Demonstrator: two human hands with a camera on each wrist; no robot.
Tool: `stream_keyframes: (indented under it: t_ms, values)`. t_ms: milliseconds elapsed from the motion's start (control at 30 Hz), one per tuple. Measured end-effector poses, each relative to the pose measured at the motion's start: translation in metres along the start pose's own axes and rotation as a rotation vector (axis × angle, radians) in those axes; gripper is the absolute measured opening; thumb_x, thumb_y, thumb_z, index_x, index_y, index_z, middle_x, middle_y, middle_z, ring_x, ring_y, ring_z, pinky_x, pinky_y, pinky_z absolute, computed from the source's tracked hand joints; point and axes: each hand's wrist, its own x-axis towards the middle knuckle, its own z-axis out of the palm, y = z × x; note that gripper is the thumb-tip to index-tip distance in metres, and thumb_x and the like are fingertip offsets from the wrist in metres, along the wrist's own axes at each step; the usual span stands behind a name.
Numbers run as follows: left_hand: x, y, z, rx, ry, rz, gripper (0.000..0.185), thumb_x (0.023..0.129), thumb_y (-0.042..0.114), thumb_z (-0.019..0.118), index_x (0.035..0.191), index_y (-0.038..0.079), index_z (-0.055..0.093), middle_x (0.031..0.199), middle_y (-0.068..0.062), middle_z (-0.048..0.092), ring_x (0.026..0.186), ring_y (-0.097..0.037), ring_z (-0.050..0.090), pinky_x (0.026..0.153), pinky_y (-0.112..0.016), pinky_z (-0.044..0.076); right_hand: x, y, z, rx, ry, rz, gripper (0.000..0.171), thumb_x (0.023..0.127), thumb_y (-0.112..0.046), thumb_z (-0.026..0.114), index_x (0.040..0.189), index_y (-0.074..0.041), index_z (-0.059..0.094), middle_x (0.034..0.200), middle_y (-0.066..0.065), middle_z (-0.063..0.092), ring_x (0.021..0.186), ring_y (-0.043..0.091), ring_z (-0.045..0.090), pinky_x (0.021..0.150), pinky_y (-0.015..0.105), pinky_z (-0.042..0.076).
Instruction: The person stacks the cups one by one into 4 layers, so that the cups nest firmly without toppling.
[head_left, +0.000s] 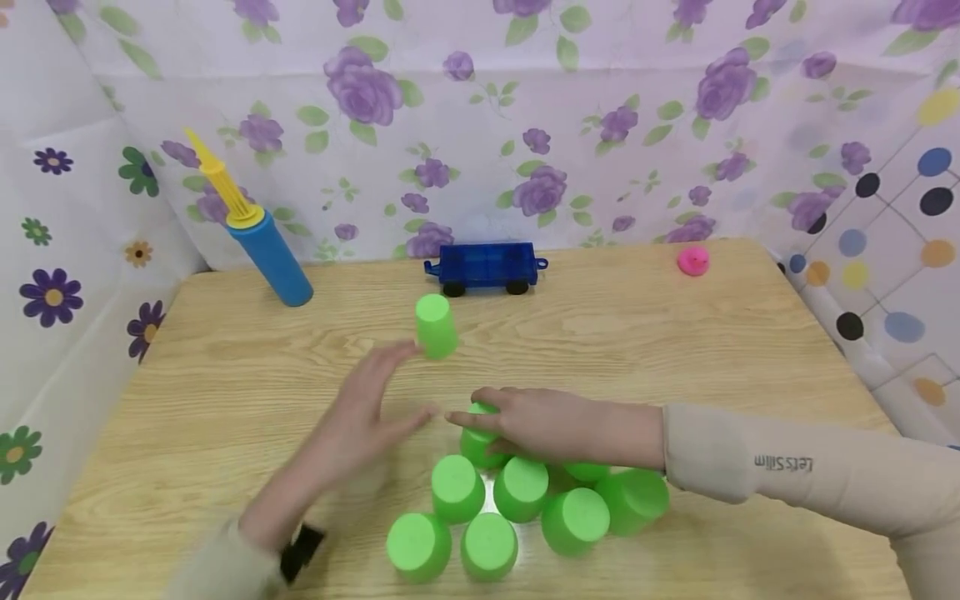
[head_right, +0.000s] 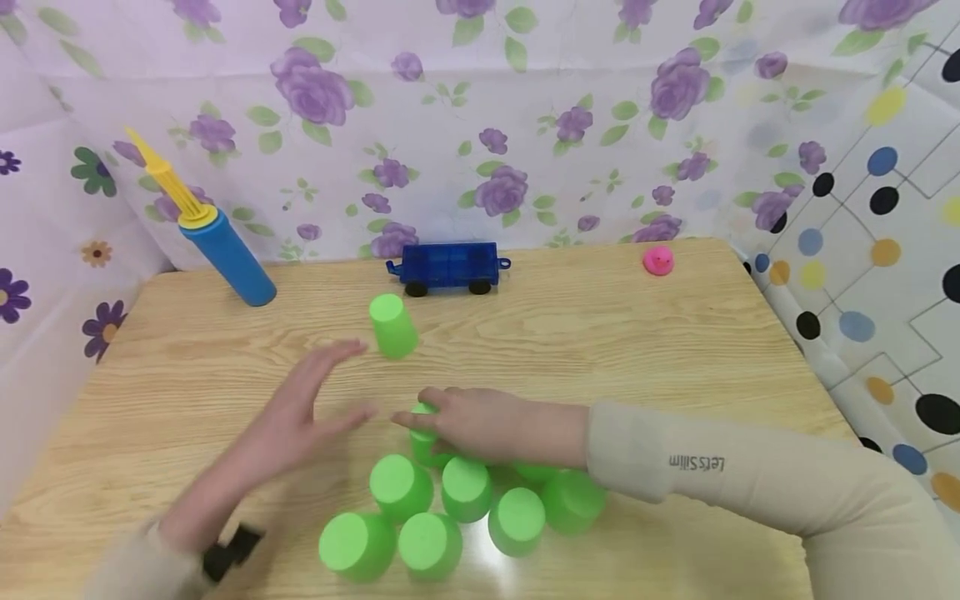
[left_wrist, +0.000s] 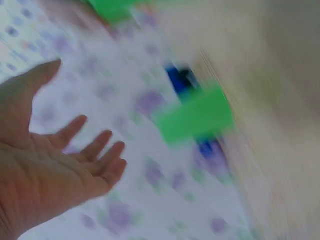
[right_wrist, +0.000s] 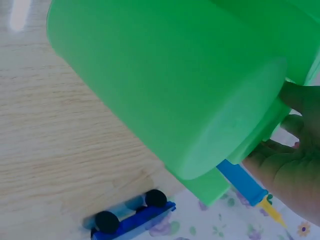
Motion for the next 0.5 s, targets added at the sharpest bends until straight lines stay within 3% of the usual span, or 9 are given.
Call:
stream_keyframes:
  t_ms: [100, 200, 333, 500]
  values:
    - [-0.039, 0.026, 0.008, 0.024, 0.048, 0.028, 0.062, 0.084, 0.038, 0.068, 0.139, 0.024, 0.041, 0.142, -0.001, 0.041, 0.130, -0.024, 0.038, 0.102, -0.055, 0.035, 0.000, 0.006, -0.006, 0.053, -0.011, -0.010, 0.057, 0.093, -0.029, 0.057, 0.145, -0.027, 0.033, 0.137, 0.009, 0.046, 0.111, 0.023, 0.056, 0.080, 0.028, 0.054]
    - [-0.066, 0.036, 0.021, 0.055, 0.127, 0.066, 0.058, 0.081, 0.033, 0.072, 0.133, 0.025, 0.048, 0.135, 0.003, 0.049, 0.123, -0.019, 0.047, 0.096, -0.048, 0.044, -0.001, 0.014, -0.015, 0.105, -0.002, -0.032, 0.056, 0.094, -0.028, 0.056, 0.145, -0.028, 0.034, 0.139, 0.009, 0.045, 0.116, 0.023, 0.053, 0.088, 0.033, 0.052]
    - [-0.083, 0.031, 0.040, 0.082, 0.280, 0.180, 0.055, 0.075, 0.026, 0.078, 0.124, 0.015, 0.057, 0.124, 0.000, 0.057, 0.111, -0.020, 0.056, 0.085, -0.042, 0.051, -0.005, 0.025, -0.027, 0.174, 0.065, -0.060, 0.057, 0.093, -0.031, 0.058, 0.144, -0.025, 0.035, 0.138, 0.003, 0.047, 0.117, 0.019, 0.053, 0.094, 0.034, 0.048]
    - [-0.090, 0.020, 0.057, 0.126, 0.418, 0.295, 0.045, 0.084, 0.039, 0.068, 0.117, 0.009, 0.061, 0.117, -0.004, 0.061, 0.100, -0.021, 0.061, 0.086, -0.028, 0.049, -0.015, 0.038, -0.035, 0.283, 0.186, -0.032, 0.064, 0.085, -0.034, 0.068, 0.138, -0.014, 0.039, 0.133, -0.001, 0.052, 0.118, 0.016, 0.053, 0.098, 0.034, 0.045]
